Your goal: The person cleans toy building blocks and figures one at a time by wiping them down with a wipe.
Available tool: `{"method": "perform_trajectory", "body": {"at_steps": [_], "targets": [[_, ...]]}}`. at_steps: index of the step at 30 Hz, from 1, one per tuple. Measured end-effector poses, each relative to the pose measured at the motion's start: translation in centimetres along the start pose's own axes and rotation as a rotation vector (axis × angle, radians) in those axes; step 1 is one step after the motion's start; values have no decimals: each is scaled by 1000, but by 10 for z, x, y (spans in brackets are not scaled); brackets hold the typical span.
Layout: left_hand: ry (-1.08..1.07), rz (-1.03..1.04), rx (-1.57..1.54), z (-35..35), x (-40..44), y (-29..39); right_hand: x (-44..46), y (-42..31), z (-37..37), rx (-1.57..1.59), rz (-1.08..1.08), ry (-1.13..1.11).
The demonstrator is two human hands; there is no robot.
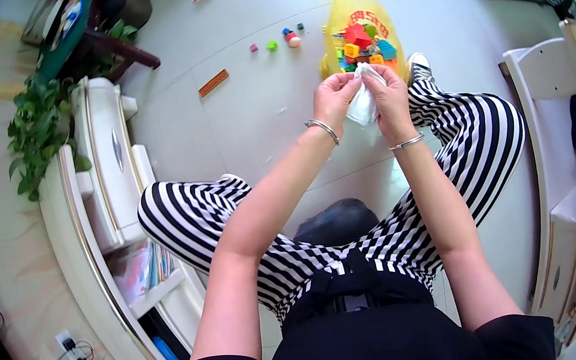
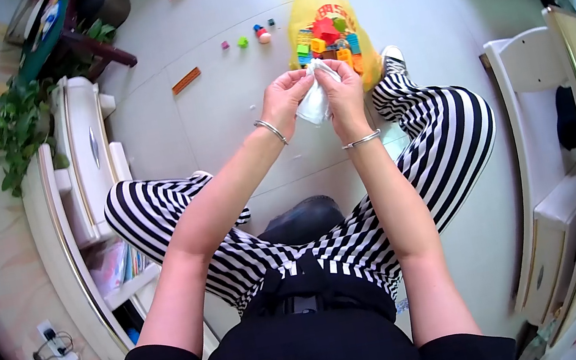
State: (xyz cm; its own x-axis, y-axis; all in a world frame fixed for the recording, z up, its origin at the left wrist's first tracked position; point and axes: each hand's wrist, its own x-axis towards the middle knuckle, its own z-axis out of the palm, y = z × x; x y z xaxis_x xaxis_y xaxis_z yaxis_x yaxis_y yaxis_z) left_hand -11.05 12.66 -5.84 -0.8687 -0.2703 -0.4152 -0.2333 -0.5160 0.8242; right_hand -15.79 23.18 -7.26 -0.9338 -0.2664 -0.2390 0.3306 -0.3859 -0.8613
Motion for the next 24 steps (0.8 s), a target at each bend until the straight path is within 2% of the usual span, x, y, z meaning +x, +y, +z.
{"method": "perform_trajectory", "body": {"at_steps": [2,6,8,12,18,19,24], "targets": [[50,70,85,-14,-6,3,-2,8,12,-33,26,-79],[175,180,-102,-48,-19,13,-15,28,58,-4,109,-125],[327,170,-61,-62,-24,19,-13,41,71,6,96,-187],[374,171,-263,-95,-11,18,-18,49,118,-83,154,-193],[580,109,-350,-148,24,20,17,115,163,-343,64,-251],[651,99,-308,-152,27,26,26,129,170,-332,74,-233],[698,-45,-155,-216,77,21,77,202,202,-280,209,-162]]}}
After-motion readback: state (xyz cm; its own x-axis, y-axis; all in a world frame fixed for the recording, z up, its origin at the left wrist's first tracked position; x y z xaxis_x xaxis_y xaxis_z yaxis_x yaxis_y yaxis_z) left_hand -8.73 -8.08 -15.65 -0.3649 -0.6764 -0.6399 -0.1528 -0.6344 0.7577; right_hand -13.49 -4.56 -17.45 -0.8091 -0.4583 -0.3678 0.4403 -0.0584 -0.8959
